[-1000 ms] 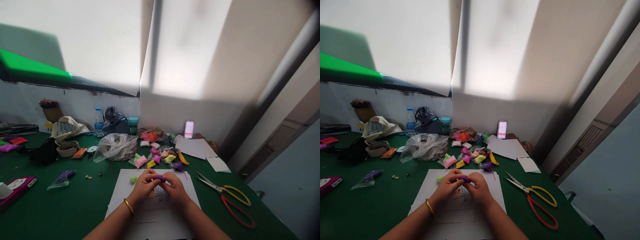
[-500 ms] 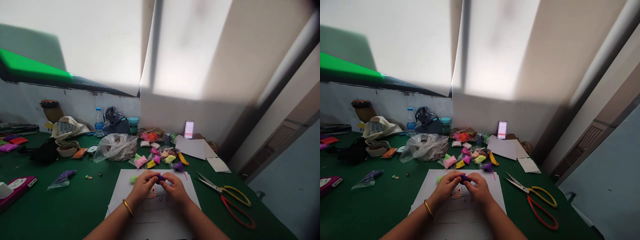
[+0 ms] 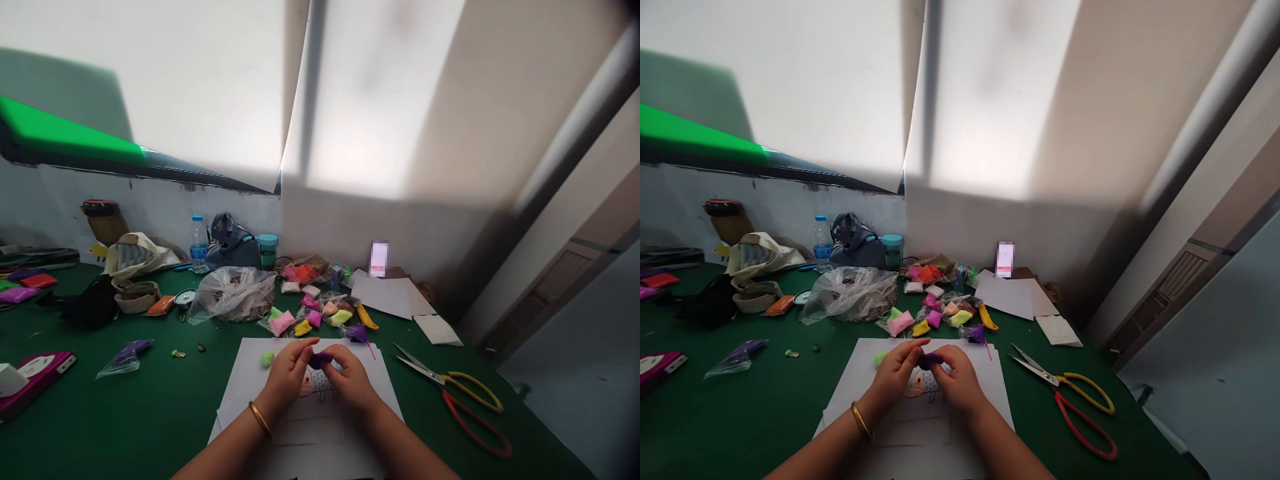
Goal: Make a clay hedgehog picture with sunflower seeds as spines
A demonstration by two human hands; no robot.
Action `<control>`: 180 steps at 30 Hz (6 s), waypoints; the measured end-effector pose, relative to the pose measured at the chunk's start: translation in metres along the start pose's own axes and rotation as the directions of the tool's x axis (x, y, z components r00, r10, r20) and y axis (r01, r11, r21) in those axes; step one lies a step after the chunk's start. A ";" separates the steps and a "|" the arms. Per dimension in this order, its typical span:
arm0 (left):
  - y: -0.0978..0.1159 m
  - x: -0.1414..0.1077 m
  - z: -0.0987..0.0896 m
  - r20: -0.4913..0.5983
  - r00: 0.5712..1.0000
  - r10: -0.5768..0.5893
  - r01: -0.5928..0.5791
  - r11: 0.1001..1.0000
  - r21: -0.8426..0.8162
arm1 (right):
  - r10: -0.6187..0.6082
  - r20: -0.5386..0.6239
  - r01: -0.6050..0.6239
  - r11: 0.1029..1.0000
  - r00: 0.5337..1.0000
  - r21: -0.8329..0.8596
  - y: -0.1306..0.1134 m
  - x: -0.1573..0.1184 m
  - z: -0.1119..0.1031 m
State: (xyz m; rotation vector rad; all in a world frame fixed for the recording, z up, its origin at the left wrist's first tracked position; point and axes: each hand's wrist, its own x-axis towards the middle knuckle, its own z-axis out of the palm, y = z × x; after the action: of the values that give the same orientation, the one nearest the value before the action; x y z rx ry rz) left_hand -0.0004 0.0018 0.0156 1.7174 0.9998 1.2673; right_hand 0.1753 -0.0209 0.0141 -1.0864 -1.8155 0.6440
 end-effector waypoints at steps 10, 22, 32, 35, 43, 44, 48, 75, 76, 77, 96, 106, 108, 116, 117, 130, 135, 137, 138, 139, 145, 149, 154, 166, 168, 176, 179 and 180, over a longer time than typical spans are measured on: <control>0.001 -0.002 -0.001 -0.035 0.998 0.049 -0.044 0.991 0.124 | 0.014 -0.036 -0.015 0.999 0.999 -0.031 -0.001 -0.001 0.000; 0.004 -0.004 0.001 0.001 0.993 0.120 -0.118 0.975 0.189 | -0.060 -0.025 0.058 0.997 0.998 -0.059 0.002 -0.003 0.000; 0.004 -0.005 0.000 0.032 0.982 0.185 -0.187 0.948 0.257 | 0.054 -0.036 -0.058 0.991 0.998 -0.121 0.004 -0.005 0.004; -0.001 -0.003 0.000 -0.010 0.989 0.148 -0.143 0.970 0.195 | 0.077 -0.052 -0.077 0.997 0.996 -0.007 0.004 -0.004 0.004; 0.005 -0.004 -0.001 0.061 0.990 0.129 -0.140 0.962 0.234 | -0.017 -0.039 0.012 0.992 0.999 -0.126 0.002 -0.003 0.001; 0.006 -0.004 -0.001 0.056 0.991 0.124 -0.134 0.965 0.226 | -0.027 -0.030 0.023 0.992 0.999 -0.121 0.001 -0.002 0.002; 0.001 -0.003 0.000 0.044 0.996 0.081 -0.086 0.987 0.133 | -0.001 0.009 0.001 1.000 1.000 0.016 0.001 -0.003 0.002; -0.006 -0.002 0.005 -0.041 0.999 -0.011 0.010 1.000 -0.029 | 0.126 0.031 -0.129 0.984 0.992 0.123 0.001 -0.005 0.005; -0.004 -0.002 0.005 -0.023 1.000 -0.013 0.012 1.000 -0.016 | 0.128 0.032 -0.132 0.983 0.991 0.130 0.000 -0.004 0.005; -0.001 -0.003 0.004 -0.005 1.000 -0.002 0.002 1.000 0.004 | 0.129 0.023 -0.131 0.983 0.991 0.130 0.000 -0.004 0.005; 0.001 -0.002 0.001 0.072 0.993 -0.089 0.095 0.992 -0.079 | 0.145 -0.046 -0.135 0.975 0.988 0.176 0.005 -0.005 0.000; -0.008 -0.001 0.003 0.074 0.989 -0.127 0.132 0.989 -0.071 | 0.155 -0.046 -0.141 0.964 0.987 0.226 0.009 -0.006 0.002; -0.007 -0.002 0.002 0.098 0.990 -0.099 0.104 0.993 -0.051 | 0.160 -0.047 -0.146 0.964 0.986 0.220 0.009 -0.006 0.001; -0.002 -0.002 -0.001 0.034 0.999 -0.007 0.001 0.986 0.170 | 0.133 -0.053 -0.128 0.988 0.990 0.085 0.012 -0.007 0.003; 0.000 -0.003 -0.001 0.046 0.999 -0.005 -0.002 0.986 0.169 | 0.129 -0.056 -0.125 0.989 0.990 0.081 0.011 -0.007 0.003; -0.005 0.002 -0.002 -0.147 0.983 -0.107 0.101 0.994 -0.043 | 0.246 -0.269 -0.174 0.949 0.931 0.264 0.007 -0.007 -0.008; -0.006 0.000 0.008 -0.043 0.979 -0.200 0.185 0.955 -0.231 | 0.171 -0.133 -0.138 0.965 0.976 0.222 0.010 -0.007 -0.007; -0.005 -0.002 0.010 -0.024 0.979 -0.204 0.190 0.944 -0.270 | 0.130 -0.044 -0.121 0.979 0.991 0.167 0.011 -0.006 -0.002; -0.005 -0.003 0.011 -0.012 0.978 -0.210 0.198 0.937 -0.289 | 0.131 -0.013 -0.127 0.979 0.991 0.161 0.010 -0.005 0.001; -0.003 -0.004 0.011 0.002 0.976 -0.217 0.207 0.930 -0.305 | 0.143 0.008 -0.142 0.974 0.990 0.176 0.009 -0.005 0.003; 0.007 -0.006 0.007 0.068 0.996 -0.063 0.069 0.994 -0.087 | 0.177 -0.022 -0.174 0.980 0.984 0.097 0.004 -0.003 0.004; 0.004 -0.005 0.006 0.017 0.999 -0.047 0.047 0.999 0.019 | 0.148 -0.010 -0.147 0.989 0.989 0.026 0.003 -0.004 0.003; 0.001 -0.003 0.003 0.022 1.000 -0.011 0.012 0.999 -0.039 | 0.136 -0.026 -0.129 0.976 0.990 0.177 0.007 -0.005 0.003; -0.001 0.000 0.002 -0.081 0.984 -0.159 0.143 0.974 -0.175 | 0.138 0.019 -0.139 0.971 0.990 0.197 0.006 -0.005 0.005; 0.001 0.001 0.000 -0.082 0.990 -0.111 0.098 0.984 -0.149 | 0.156 -0.007 -0.149 0.957 0.988 0.248 0.007 -0.006 0.006; -0.007 -0.001 0.004 0.027 0.990 -0.138 0.140 0.974 -0.178 | 0.168 0.037 -0.172 0.948 0.985 0.270 0.003 -0.006 0.007; -0.006 -0.002 0.005 0.049 0.989 -0.138 0.145 0.970 -0.195 | 0.175 0.038 -0.179 0.944 0.984 0.278 0.002 -0.005 0.006; -0.005 -0.002 0.004 0.058 0.993 -0.106 0.115 0.977 -0.179 | 0.188 0.030 -0.188 0.942 0.982 0.277 0.002 -0.004 0.006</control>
State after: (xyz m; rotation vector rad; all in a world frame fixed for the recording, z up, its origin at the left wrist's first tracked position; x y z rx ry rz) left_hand 0.0028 0.0014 0.0095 1.5244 0.9092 1.2016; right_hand 0.1712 -0.0237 0.0078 -1.0725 -1.5756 0.9848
